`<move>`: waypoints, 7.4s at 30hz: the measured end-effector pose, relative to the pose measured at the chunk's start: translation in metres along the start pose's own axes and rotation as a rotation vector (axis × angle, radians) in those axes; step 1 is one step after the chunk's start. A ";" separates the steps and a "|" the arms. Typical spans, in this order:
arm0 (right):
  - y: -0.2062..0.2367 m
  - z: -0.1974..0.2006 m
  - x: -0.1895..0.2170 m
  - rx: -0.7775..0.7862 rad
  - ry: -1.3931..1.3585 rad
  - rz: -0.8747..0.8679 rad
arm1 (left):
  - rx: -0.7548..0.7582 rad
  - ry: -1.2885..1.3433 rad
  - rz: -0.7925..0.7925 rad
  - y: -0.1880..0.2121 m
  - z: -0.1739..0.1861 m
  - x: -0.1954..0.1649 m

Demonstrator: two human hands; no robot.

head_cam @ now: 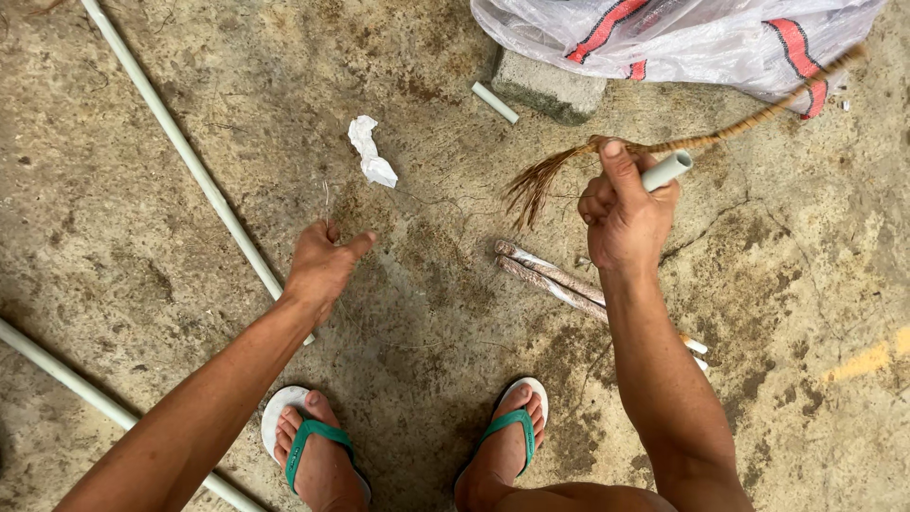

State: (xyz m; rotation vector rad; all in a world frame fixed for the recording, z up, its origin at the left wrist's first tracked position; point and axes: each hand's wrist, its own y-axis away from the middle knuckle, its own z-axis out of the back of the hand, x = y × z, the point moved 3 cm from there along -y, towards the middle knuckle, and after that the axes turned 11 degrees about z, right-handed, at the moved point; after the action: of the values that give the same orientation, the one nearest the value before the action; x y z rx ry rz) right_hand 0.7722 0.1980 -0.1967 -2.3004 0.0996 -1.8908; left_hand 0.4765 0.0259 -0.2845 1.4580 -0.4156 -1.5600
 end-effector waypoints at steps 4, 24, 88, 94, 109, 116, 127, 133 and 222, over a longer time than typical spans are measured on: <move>0.005 -0.008 -0.014 0.065 0.032 -0.142 | -0.059 -0.126 0.041 -0.006 -0.005 -0.003; 0.031 -0.042 -0.044 0.387 -0.066 -0.308 | 0.568 0.137 -0.461 0.048 -0.074 -0.052; -0.001 -0.025 0.005 1.043 0.899 0.735 | 0.486 -0.225 -0.758 0.061 -0.041 -0.037; 0.039 -0.040 -0.058 1.109 0.509 -0.214 | 0.516 0.028 -0.587 0.060 -0.036 -0.042; 0.021 -0.020 -0.045 1.074 0.375 0.068 | 0.494 -0.103 -0.672 0.061 -0.039 -0.038; 0.116 -0.038 -0.046 1.066 0.307 -0.037 | 0.246 -0.021 -0.520 0.046 -0.034 -0.039; 0.111 -0.061 -0.016 1.056 0.511 0.246 | 0.018 -0.086 -0.529 0.033 -0.034 -0.031; 0.105 -0.058 -0.010 1.131 0.688 0.534 | 0.042 -0.311 -0.858 0.045 -0.034 -0.027; 0.036 -0.046 0.001 1.223 0.701 0.812 | 0.430 -0.421 -0.970 0.059 -0.045 -0.013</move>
State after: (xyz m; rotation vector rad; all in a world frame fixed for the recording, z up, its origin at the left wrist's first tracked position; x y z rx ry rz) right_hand 0.7287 0.1582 -0.1936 -0.6122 -0.0411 -1.4828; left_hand 0.5388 0.0207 -0.2422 1.7758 -0.2986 -2.7084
